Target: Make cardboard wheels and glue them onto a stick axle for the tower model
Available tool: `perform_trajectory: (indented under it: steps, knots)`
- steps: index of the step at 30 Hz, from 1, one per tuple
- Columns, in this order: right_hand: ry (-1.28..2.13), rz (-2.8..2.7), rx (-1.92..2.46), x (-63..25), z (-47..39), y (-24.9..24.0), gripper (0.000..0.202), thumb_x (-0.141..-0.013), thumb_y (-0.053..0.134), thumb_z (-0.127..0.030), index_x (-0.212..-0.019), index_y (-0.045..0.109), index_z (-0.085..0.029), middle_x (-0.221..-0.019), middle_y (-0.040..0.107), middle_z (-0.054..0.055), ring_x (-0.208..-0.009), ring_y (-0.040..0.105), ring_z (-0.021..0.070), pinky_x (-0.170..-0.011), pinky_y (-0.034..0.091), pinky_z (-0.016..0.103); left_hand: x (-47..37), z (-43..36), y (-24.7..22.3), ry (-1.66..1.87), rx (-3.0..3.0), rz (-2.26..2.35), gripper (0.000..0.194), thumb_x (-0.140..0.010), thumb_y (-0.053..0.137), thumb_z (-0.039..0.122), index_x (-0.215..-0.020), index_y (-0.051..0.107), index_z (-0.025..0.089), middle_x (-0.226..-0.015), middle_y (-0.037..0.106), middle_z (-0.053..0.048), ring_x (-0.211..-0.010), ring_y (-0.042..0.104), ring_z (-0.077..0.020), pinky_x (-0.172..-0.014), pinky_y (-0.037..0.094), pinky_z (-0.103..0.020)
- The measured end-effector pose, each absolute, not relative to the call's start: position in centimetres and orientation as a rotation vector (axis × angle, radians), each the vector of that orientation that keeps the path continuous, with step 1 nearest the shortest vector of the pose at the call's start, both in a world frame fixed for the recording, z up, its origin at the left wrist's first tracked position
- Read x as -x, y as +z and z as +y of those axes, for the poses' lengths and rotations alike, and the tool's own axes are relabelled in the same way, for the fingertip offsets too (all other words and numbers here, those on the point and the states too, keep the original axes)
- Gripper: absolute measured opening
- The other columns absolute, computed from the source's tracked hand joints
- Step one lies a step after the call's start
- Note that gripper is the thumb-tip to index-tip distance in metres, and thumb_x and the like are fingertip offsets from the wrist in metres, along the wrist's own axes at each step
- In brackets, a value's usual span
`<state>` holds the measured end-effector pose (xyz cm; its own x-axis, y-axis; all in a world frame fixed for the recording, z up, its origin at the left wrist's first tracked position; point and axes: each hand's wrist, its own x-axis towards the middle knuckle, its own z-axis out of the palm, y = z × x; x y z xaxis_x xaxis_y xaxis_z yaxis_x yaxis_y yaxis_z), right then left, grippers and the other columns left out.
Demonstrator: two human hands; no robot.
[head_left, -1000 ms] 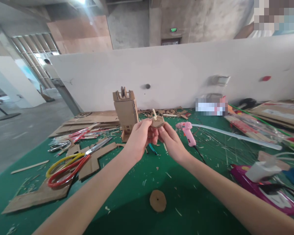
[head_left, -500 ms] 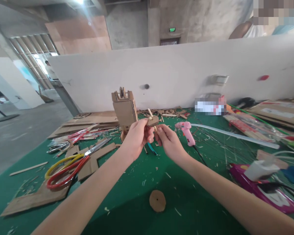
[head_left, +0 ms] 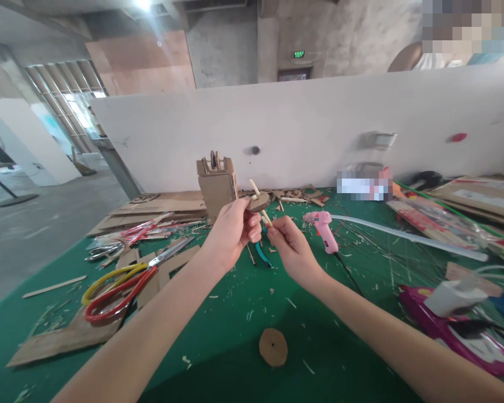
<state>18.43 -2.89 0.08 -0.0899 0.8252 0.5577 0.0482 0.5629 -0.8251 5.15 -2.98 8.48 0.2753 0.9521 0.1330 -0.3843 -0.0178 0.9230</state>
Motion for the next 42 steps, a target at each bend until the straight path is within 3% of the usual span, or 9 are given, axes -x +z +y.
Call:
perform_trajectory:
  steps: [5,10,17,33,38,42]
  knots:
    - [0.755,-1.618,0.775,-18.8,-2.6,0.1,0.02,-0.097,0.04,-0.036,-0.091,0.054,-0.023,-0.068,0.042,-0.003,-0.063,0.042,0.0129,-0.059,0.034,0.027,-5.3,-3.2,8.3,1.235,-1.153,0.716,0.029,-0.089,0.041,0.021,-0.059,0.039,0.018,-0.051,0.036,0.005,-0.039,0.034,-0.0062,-0.04,0.031,-0.021]
    - [0.726,-1.679,0.805,-19.2,-2.6,0.4,0.025,-0.097,0.039,-0.038,-0.086,0.054,-0.022,-0.07,0.048,-0.002,-0.066,0.045,0.0138,-0.063,0.037,0.028,-5.4,-3.3,8.2,1.251,-1.209,0.723,0.031,-0.09,0.038,0.021,-0.059,0.039,0.018,-0.051,0.035,0.005,-0.039,0.034,-0.006,-0.04,0.032,-0.021]
    - [0.828,-1.594,0.801,-19.2,-3.1,0.9,0.03,-0.093,0.045,-0.048,-0.094,0.056,-0.02,-0.064,0.039,-0.004,-0.057,0.036,0.0117,-0.051,0.029,0.026,-5.5,-3.1,7.7,1.284,-1.258,0.674,0.031,-0.091,0.037,0.022,-0.06,0.039,0.019,-0.05,0.034,0.006,-0.038,0.035,-0.0061,-0.041,0.032,-0.022]
    - [0.737,-1.617,0.76,-19.4,-2.5,0.2,0.02,-0.098,0.039,-0.036,-0.092,0.053,-0.023,-0.068,0.042,-0.004,-0.064,0.042,0.0128,-0.061,0.034,0.027,-5.6,-3.2,7.1,1.279,-1.352,0.653,0.034,-0.093,0.035,0.026,-0.06,0.036,0.02,-0.05,0.034,0.006,-0.04,0.036,-0.0063,-0.044,0.035,-0.022]
    - [0.665,-1.683,0.786,-19.4,-2.5,0.3,0.023,-0.099,0.038,-0.035,-0.088,0.054,-0.023,-0.076,0.054,-0.001,-0.073,0.052,0.0147,-0.069,0.041,0.029,-5.4,-3.2,6.9,1.292,-1.502,0.678,0.032,-0.095,0.033,0.027,-0.064,0.036,0.02,-0.051,0.034,0.006,-0.041,0.039,-0.0069,-0.045,0.034,-0.022]
    - [0.602,-1.651,0.779,-19.4,-2.6,0.6,0.011,-0.095,0.048,-0.031,-0.102,0.052,-0.024,-0.094,0.063,0.004,-0.09,0.059,0.0179,-0.081,0.046,0.033,-5.4,-3.5,6.9,1.279,-1.671,0.735,0.031,-0.096,0.035,0.03,-0.066,0.037,0.02,-0.052,0.034,0.007,-0.041,0.039,-0.0068,-0.044,0.032,-0.022]
